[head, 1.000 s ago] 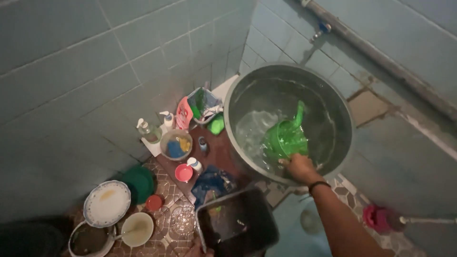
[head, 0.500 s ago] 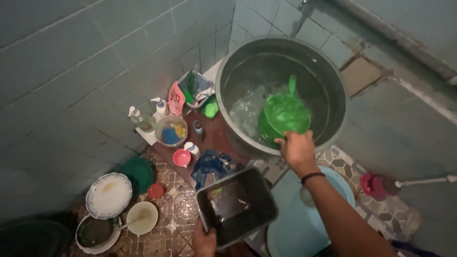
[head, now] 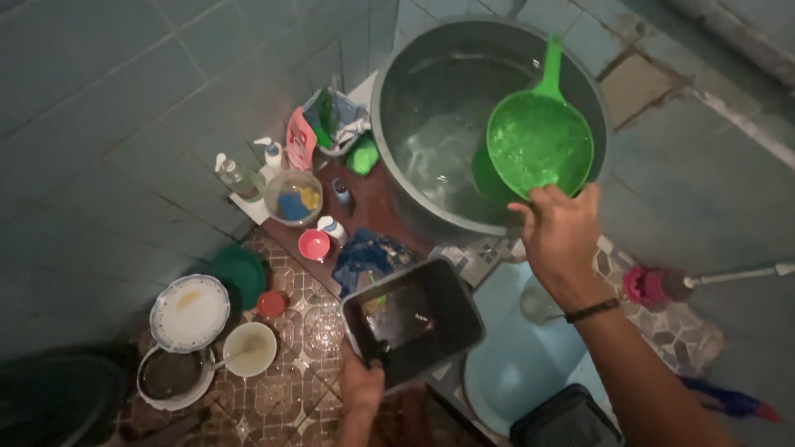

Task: Cleaning a small plastic container or tank using a ladle and water in a bathroom.

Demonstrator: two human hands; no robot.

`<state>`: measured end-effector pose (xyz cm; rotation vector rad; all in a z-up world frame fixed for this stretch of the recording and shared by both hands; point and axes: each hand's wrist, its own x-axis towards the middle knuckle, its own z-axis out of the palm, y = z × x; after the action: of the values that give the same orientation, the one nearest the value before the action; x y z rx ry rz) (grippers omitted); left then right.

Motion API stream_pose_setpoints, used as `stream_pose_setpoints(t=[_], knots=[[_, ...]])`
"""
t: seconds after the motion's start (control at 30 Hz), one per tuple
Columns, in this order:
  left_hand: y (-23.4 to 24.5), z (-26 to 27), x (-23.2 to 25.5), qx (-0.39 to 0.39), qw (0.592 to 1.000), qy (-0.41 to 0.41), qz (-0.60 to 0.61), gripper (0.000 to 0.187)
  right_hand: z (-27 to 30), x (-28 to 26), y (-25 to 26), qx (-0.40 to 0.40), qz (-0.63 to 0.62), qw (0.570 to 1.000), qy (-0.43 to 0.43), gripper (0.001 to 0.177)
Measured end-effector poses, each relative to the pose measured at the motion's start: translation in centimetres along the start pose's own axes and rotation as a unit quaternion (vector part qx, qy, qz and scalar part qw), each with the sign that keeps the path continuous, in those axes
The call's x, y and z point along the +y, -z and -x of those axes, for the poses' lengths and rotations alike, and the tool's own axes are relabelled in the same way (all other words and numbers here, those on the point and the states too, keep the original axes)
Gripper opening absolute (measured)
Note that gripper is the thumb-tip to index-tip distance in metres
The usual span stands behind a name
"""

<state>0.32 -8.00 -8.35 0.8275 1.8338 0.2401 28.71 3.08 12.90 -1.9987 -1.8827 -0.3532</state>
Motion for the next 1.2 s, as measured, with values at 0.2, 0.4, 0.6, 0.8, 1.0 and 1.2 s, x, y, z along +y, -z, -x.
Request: stream_pose_setpoints(t=[0.2,0.4,0.6,0.8,1.0,1.2], knots=[[-0.5,-0.9,-0.6,0.039,0.998,-0.046,0.007,0.091,1.1,-2.4,3.5,0.008,-0.041,0.998,0.047,0.016],[-0.3,-1.6,-0.3,0.058,0.992,-0.109,-0.037,0.091,3.3,-5.5,4.4,-0.016,-0.059,0.996,0.065,0.007],[0.4,-0.9,1.1,0.010,0.998,-0.021,-0.059,0.089,8.5,-8.6,3.6,-0.055,-0.120,0.985,0.107,0.015],[0.2,-2.4,-1.7,-0.009,0.996,-0.075,0.056,0.070,15.2,-11.9,0.7,-0.067,-0.215,0.965,0.131,0.007],[0.9,-3.9,-3.3,-0.055,0.980,-0.069,0.178,0.050,21.4,-14.2,-0.9,-0.111,-0.303,0.942,0.087,0.010],[1.6,-3.3,-4.9,-0.058,0.981,-0.061,0.177,0.051,23.9,-15.1,-1.5,-0.157,-0.300,0.936,0.095,0.034]])
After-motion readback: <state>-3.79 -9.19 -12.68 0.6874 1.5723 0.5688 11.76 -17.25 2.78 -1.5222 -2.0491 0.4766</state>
